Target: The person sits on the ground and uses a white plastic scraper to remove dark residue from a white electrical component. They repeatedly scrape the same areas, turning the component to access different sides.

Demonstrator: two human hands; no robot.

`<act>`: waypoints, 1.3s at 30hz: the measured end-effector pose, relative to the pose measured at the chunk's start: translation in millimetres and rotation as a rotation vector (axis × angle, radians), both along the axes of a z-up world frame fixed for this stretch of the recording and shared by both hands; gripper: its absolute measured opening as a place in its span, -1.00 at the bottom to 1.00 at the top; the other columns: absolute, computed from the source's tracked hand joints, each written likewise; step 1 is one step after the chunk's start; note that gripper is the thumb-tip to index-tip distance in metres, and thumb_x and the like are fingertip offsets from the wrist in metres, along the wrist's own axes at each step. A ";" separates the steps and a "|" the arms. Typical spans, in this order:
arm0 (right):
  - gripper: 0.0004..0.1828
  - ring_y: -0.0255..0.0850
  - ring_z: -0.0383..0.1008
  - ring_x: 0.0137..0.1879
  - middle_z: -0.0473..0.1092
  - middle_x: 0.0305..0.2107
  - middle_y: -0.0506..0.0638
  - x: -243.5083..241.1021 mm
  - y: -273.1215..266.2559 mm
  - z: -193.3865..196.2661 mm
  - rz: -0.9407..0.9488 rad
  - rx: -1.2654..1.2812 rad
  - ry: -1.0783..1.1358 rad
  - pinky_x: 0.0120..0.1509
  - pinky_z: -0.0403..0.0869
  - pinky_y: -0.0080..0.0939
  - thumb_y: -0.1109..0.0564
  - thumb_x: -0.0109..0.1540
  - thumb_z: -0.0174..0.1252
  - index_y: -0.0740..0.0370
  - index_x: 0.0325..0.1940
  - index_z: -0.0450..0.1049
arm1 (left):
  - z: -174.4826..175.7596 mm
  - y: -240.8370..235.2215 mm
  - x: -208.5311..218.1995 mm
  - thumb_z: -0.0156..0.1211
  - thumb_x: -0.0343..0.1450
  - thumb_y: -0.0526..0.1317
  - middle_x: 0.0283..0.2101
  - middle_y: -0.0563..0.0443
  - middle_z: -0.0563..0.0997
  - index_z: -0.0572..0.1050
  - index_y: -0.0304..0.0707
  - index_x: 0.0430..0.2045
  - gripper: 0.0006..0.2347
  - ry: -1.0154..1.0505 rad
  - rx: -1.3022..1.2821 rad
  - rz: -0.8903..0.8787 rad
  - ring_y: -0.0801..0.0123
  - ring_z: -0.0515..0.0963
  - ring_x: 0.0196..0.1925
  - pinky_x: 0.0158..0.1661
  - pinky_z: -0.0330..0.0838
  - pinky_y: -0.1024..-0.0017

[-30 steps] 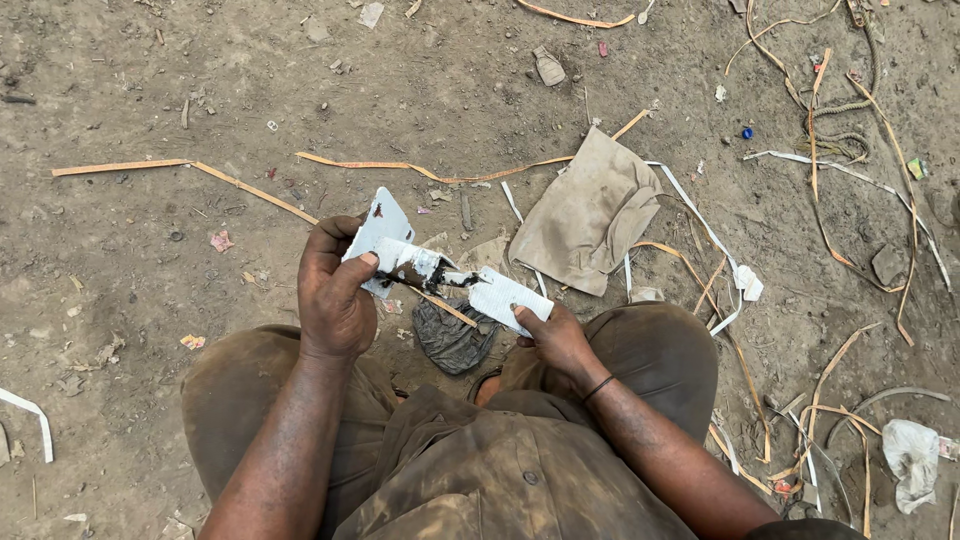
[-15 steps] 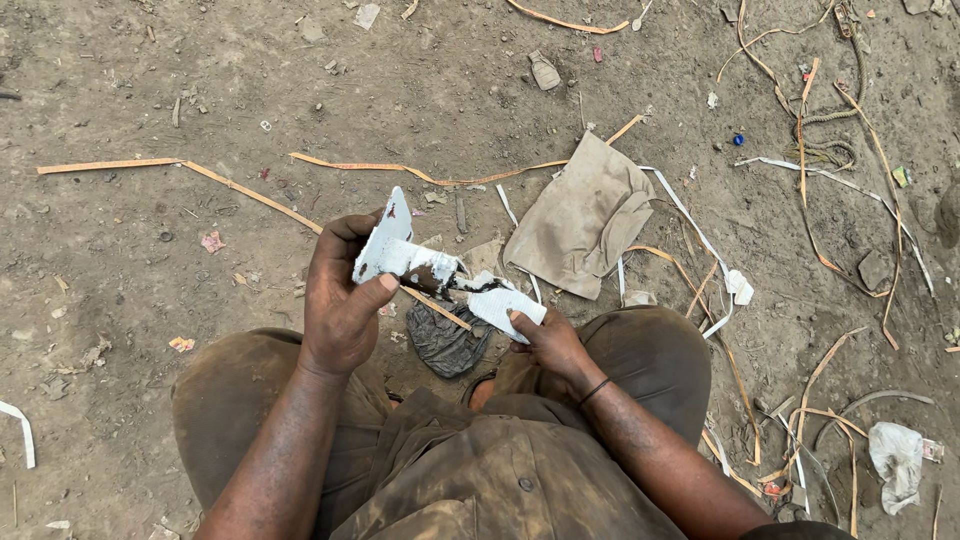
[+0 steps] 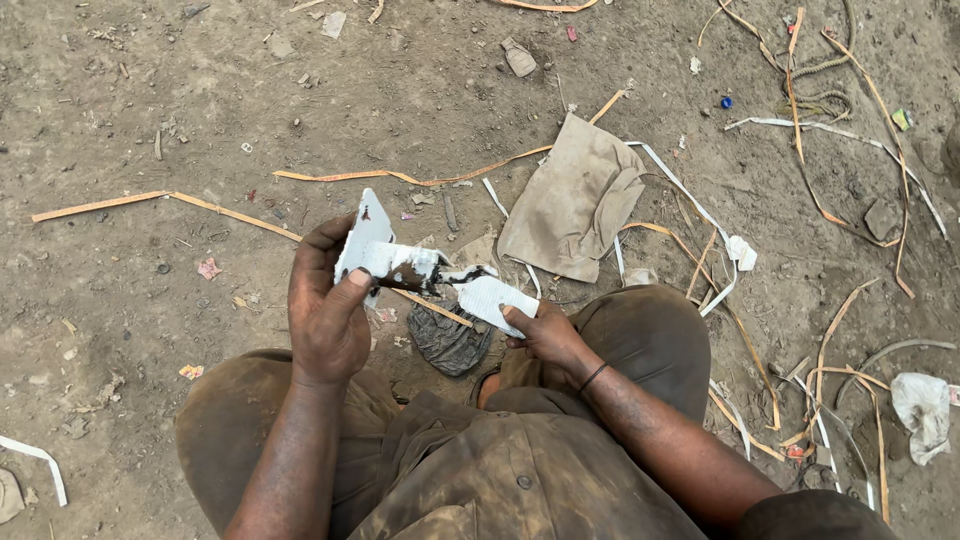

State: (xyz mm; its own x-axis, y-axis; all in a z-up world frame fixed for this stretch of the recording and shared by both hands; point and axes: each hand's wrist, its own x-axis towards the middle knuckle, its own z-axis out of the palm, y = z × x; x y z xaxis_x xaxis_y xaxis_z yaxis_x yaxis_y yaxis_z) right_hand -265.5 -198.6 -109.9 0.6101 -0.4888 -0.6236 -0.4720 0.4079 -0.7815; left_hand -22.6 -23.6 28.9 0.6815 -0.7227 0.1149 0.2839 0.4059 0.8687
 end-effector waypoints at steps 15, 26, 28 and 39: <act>-0.58 -0.28 0.50 -0.23 0.54 -0.23 0.04 4.0 2.9 2.2 0.007 -0.059 0.029 -0.17 0.57 -0.26 -0.01 0.33 0.17 0.44 0.05 0.51 | -21.4 10.2 9.4 0.22 0.48 -0.31 0.20 -0.25 0.49 0.30 -0.55 0.23 -0.57 0.073 -0.033 -0.011 0.16 0.49 0.30 0.40 0.32 0.15; -0.55 -0.25 0.57 -0.20 0.56 -0.21 0.11 8.1 3.5 23.7 -0.040 -0.167 0.039 -0.13 0.61 -0.22 -0.02 0.31 0.20 0.46 0.05 0.44 | -37.2 16.1 11.2 0.19 0.52 -0.35 0.08 -0.24 0.59 0.34 -0.58 0.21 -0.62 0.175 0.009 0.105 0.18 0.59 0.19 0.33 0.44 0.15; -0.52 -0.24 0.58 -0.17 0.56 -0.20 0.12 7.9 3.6 23.7 -0.056 -0.186 0.018 -0.11 0.62 -0.21 -0.03 0.30 0.22 0.48 0.04 0.42 | -39.3 18.2 13.8 0.19 0.54 -0.36 0.10 -0.26 0.59 0.39 -0.54 0.19 -0.67 0.172 -0.074 0.087 0.16 0.59 0.20 0.35 0.44 0.13; -0.36 -0.20 0.61 -0.05 0.53 -0.17 0.11 5.0 6.6 29.0 -0.127 -0.131 -0.109 -0.04 0.67 -0.17 -0.13 0.20 0.32 0.51 0.02 0.32 | -38.8 30.3 23.5 0.19 0.43 -0.32 0.13 -0.30 0.60 0.48 -0.47 0.15 -0.63 0.181 -0.132 0.103 0.00 0.61 0.21 0.34 0.49 0.01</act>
